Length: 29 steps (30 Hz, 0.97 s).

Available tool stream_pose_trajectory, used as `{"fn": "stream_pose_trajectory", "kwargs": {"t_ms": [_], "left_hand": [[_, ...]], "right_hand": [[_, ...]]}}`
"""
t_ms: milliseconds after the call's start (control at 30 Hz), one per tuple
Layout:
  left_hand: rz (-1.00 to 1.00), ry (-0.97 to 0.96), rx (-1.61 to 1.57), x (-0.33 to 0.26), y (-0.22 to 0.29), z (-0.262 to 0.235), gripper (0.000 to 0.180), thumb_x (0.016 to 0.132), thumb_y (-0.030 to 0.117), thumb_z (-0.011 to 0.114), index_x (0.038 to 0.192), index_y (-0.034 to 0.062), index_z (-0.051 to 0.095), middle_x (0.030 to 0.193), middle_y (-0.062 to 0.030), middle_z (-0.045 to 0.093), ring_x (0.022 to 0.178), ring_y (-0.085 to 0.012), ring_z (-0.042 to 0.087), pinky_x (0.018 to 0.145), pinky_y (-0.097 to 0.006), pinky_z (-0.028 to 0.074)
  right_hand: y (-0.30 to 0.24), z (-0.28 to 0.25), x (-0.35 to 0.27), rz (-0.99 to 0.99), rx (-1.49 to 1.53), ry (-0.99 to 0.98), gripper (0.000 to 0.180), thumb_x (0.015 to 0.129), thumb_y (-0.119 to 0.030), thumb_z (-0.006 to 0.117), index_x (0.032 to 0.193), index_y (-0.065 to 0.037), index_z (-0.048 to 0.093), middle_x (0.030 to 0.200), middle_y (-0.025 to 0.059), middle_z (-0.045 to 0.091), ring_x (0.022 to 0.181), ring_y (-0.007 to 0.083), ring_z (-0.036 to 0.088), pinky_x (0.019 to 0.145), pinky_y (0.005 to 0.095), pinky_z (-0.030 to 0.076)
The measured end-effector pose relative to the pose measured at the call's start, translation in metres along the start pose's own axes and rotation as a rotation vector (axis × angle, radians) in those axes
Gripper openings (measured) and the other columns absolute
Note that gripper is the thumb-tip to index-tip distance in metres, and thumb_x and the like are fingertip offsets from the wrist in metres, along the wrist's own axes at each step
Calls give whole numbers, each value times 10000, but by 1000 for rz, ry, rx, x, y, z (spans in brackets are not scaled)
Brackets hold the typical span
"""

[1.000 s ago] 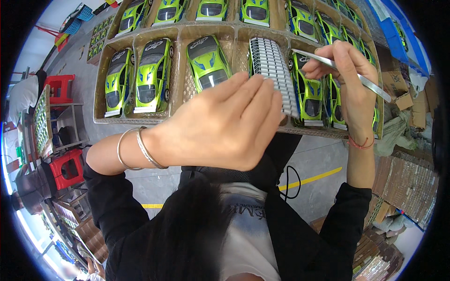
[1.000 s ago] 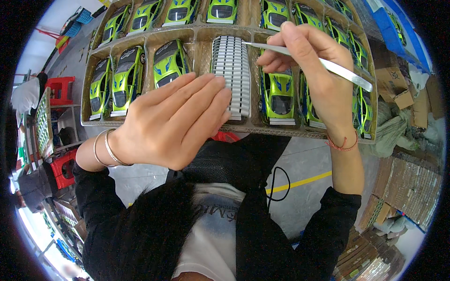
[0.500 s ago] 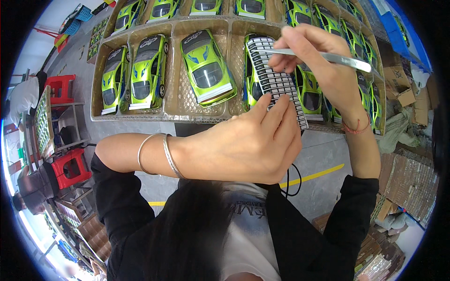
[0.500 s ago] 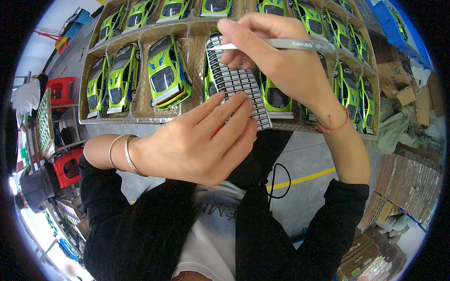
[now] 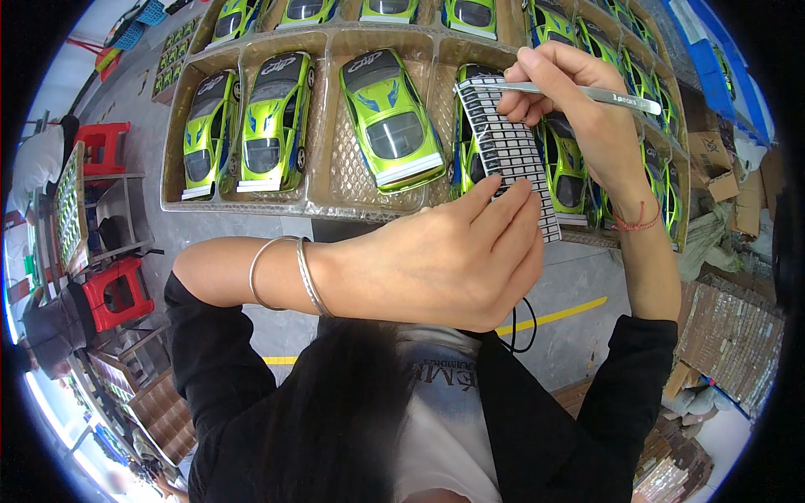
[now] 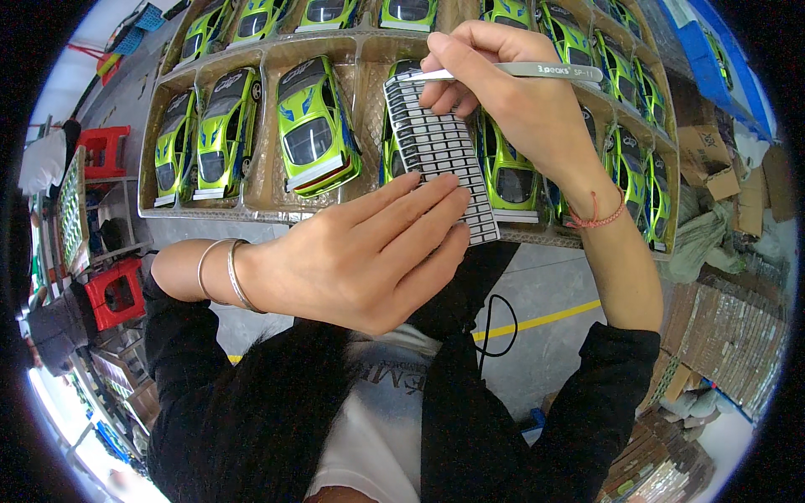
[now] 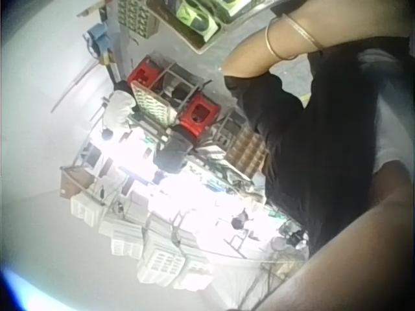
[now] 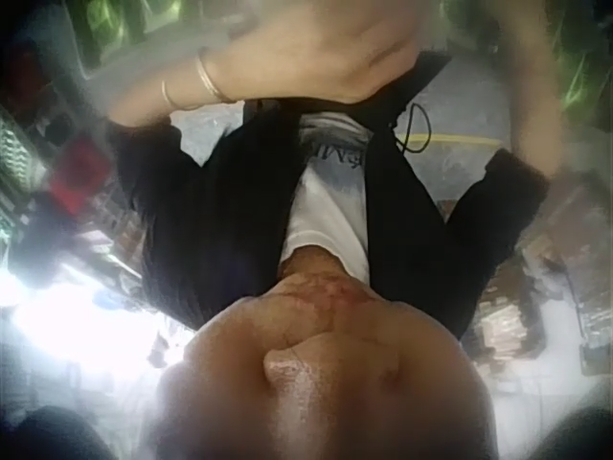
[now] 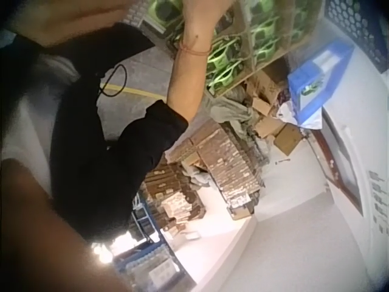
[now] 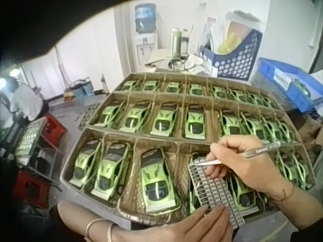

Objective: The person applies small labels to the rear of toy cars using tweezers.

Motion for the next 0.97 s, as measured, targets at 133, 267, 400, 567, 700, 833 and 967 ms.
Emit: {"fn": "stream_pose_trajectory", "kwargs": {"t_ms": [133,267,400,567,700,833,967], "left_hand": [[2,-5,-7,0,-1,0,368,676,156,627,950,-89,641,1070,-266,658,1008,-365,678,875,-432,575],[7,4,-7,-1,-1,-1,366,677,156,626,949,-89,641,1071,-266,656,1011,-365,677,878,-435,573],[14,-10,8,-1,-1,-1,373,675,157,629,955,-89,641,1076,-264,656,1012,-365,676,878,-440,573],[2,-1,7,-2,-1,0,368,680,151,630,959,-89,644,1070,-257,659,1013,-362,676,878,-439,573],[15,37,82,-4,0,-4,351,691,135,626,961,-86,661,1063,-261,669,1019,-366,679,871,-440,577],[4,251,65,5,-8,-33,302,704,144,639,874,-105,662,925,-230,684,926,-362,682,839,-440,573],[-75,426,169,13,-17,-72,279,769,76,665,1004,-71,701,1032,-214,720,1016,-355,709,879,-447,581]], "right_hand": [[-1,-3,-2,-2,5,42,318,1000,-273,575,906,8,691,768,71,706,685,97,655,613,223,495],[-2,0,0,-2,-23,8,313,1002,-271,574,911,5,690,770,62,699,691,94,650,622,221,495],[-1,3,1,-1,-23,-19,313,1007,-262,566,915,10,689,784,63,697,709,94,651,648,219,501],[-1,4,0,-25,42,-21,310,1008,-268,569,948,14,684,817,77,707,752,110,671,695,226,522],[-19,-6,-5,-179,142,38,299,1044,-224,498,1037,48,622,895,138,684,788,180,662,759,299,534],[-32,-51,-18,-333,267,156,322,1059,-215,445,1068,62,608,955,158,679,912,208,653,874,343,511],[-26,-101,-39,-390,449,362,379,1052,-253,464,1197,71,596,1059,185,683,973,250,644,923,364,491]]}}
Point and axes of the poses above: each hand's wrist, its own x-axis towards the middle knuckle, its own z-axis out of the palm, y = z × x, the point moved 10 cm from there along x, towards the middle knuckle
